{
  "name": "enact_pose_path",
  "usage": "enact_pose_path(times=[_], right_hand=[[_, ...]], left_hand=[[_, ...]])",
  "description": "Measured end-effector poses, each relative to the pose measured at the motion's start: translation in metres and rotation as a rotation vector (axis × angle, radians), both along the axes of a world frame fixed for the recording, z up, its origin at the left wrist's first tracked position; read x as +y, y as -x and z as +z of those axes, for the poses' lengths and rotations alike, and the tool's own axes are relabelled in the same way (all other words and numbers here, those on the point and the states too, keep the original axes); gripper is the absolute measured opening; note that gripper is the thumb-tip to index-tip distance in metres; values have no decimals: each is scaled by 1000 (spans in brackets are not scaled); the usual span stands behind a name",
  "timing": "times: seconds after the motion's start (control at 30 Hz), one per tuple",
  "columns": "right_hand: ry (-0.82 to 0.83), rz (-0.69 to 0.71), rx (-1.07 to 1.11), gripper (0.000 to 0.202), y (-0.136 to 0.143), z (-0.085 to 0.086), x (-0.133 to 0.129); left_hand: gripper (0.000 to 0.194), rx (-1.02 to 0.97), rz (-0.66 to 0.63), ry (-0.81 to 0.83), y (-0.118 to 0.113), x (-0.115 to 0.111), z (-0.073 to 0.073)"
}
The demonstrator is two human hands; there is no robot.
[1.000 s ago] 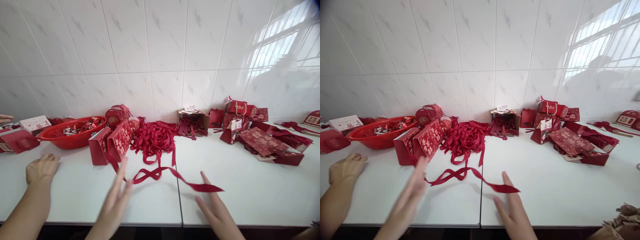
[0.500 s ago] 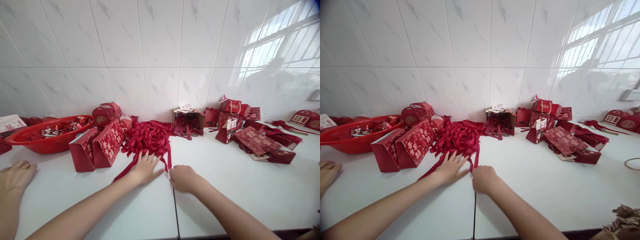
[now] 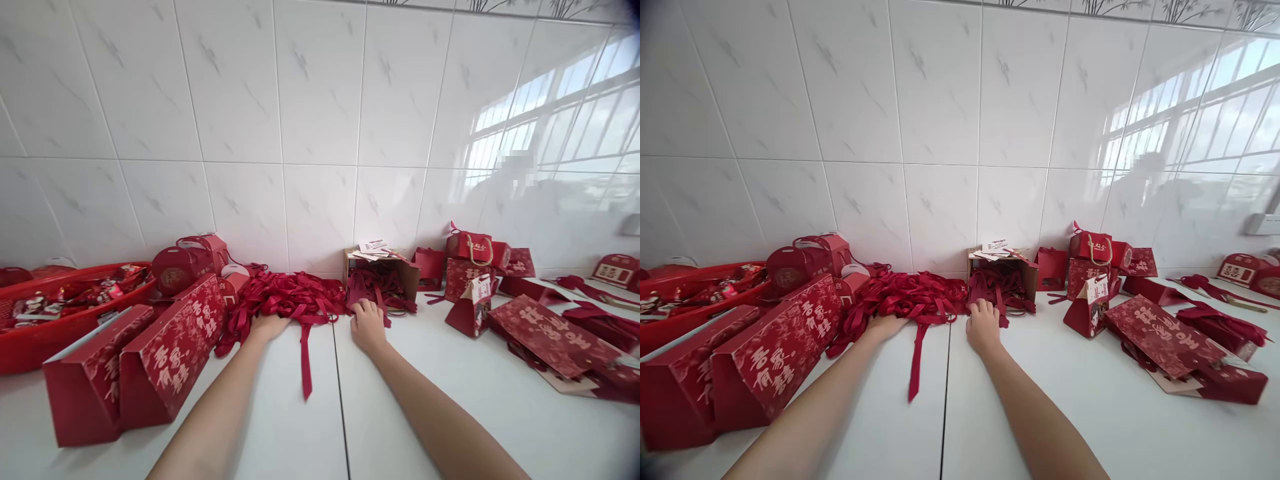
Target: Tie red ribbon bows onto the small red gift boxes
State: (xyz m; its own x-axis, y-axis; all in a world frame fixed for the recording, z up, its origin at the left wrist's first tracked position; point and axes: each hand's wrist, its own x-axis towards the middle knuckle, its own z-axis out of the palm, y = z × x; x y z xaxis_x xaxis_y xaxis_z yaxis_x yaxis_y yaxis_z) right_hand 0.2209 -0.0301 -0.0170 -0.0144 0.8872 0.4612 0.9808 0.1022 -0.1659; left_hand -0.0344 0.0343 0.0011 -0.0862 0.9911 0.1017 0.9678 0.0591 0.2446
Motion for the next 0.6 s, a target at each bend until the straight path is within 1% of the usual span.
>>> enact_pose_path(times=[0.1, 0.2, 0.27, 0.33, 0.4, 0.47, 0.6], right_hand=[[10, -85, 43, 45, -4, -5, 19], [78, -118, 72, 59, -3, -11, 25], [120, -129, 87, 61, -2, -12, 22], [146, -130, 98, 58, -3, -12, 17], [167, -123, 105, 55, -5, -11, 10], [189, -108, 107, 53, -8, -9, 4], [230, -85, 106, 53, -10, -6, -8]], left_hand=[[82, -1, 28, -45, 2, 10, -1], [73, 19, 30, -122, 1, 7, -2], [61, 40, 21, -172, 1, 0, -3], [46, 58, 1, -202, 2, -9, -2], [35, 68, -20, -224, 3, -17, 0], [30, 69, -36, -255, 3, -25, 2], [29, 41, -60, -324, 1, -44, 3]])
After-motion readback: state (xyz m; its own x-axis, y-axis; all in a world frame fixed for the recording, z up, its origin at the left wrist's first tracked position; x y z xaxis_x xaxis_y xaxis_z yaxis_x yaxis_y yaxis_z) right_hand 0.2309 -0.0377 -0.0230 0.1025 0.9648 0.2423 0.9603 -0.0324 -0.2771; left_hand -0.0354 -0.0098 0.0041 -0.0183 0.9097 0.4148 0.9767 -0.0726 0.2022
